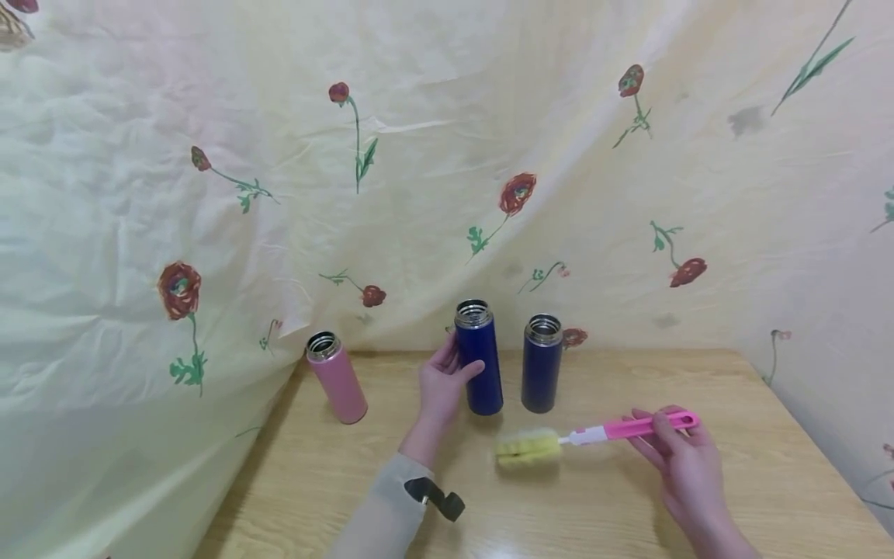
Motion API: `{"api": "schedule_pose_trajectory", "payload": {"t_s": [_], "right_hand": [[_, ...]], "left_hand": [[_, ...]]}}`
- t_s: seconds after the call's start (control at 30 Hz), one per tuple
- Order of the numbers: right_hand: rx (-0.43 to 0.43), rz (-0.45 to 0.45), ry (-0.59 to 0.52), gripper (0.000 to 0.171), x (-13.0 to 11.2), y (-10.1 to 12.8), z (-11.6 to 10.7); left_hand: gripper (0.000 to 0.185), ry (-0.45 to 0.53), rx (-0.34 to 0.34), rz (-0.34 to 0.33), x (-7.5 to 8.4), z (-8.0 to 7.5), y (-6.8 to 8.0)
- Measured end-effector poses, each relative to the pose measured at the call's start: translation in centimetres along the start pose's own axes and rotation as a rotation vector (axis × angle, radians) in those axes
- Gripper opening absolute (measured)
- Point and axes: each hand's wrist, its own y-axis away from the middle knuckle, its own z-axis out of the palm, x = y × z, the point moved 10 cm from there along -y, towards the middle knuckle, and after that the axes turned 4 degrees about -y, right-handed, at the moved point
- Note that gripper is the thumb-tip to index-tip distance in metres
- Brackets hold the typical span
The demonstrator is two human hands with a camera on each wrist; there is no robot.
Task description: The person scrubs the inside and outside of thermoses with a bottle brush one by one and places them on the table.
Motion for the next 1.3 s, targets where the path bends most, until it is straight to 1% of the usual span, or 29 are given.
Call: {"api": "schedule_pose_trajectory", "payload": {"t_s": [0.13, 0.23, 0.4, 0.53, 0.63, 0.7, 0.87, 0.93, 1.0, 1.07, 1.13, 1.2, 1.23, 1.3], "right_hand": [[0.018, 0.028, 0.006, 0.004, 0.0, 0.3, -0.5], [0.03, 0.031, 0.009, 0.004, -0.1, 0.3, -0.7], [0.013, -0.006, -0.036, 0.01, -0.5, 0.2, -0.5], [0.013, -0.024, -0.067, 0.009, -0.9, 0.2, -0.5], [0.021, -0.026, -0.087, 0.008, -1.2, 0.2, -0.6], [0.021, -0.028, -0.101, 0.009, -1.4, 0.2, -0.6], [0.021, -0.026, -0.098, 0.01, -1.7, 0.2, -0.3], [0.024, -0.027, -0.086, 0.01, -1.9, 0.2, -0.1], [0.023, -0.036, -0.092, 0.009, -2.1, 0.2, 0.3], [0.026, -0.05, -0.078, 0.006, -2.3, 0.2, 0.9], [0.023, -0.073, -0.05, 0.005, -2.6, 0.2, 1.7], [0.011, -0.108, -0.005, 0.007, -3.1, 0.1, 3.0], [0.002, -0.126, 0.034, 0.009, -3.4, 0.1, 3.9], [-0.019, -0.165, 0.097, 0.011, -4.0, -0.1, 5.6]], "left_hand": [[0.078, -0.002, 0.008, -0.015, -2.2, 0.0, -1.0], [0.079, -0.011, 0.014, -0.011, -3.1, -0.1, -1.6], [0.08, 0.001, 0.029, -0.02, -4.1, -0.5, -2.3], [0.082, 0.002, 0.046, -0.038, -4.8, -1.0, -2.4], [0.083, -0.014, 0.039, -0.057, -5.2, -1.1, -2.3], [0.082, -0.032, 0.027, -0.055, -5.3, -1.0, -2.3], [0.082, -0.08, -0.011, -0.029, -5.0, -0.8, -2.2], [0.083, -0.106, -0.036, -0.047, -5.0, -0.9, -2.1], [0.084, -0.163, -0.078, -0.07, -4.8, -1.2, -1.8], [0.084, -0.222, -0.13, -0.1, -4.5, -1.9, -1.2], [0.083, -0.258, -0.172, -0.12, -3.8, -2.9, -0.6], [0.078, -0.264, -0.208, -0.114, -2.7, -4.1, 0.0], [0.075, -0.261, -0.217, -0.113, -2.0, -4.8, 0.3], [0.068, -0.247, -0.229, -0.091, -0.4, -6.2, 0.8]]}}
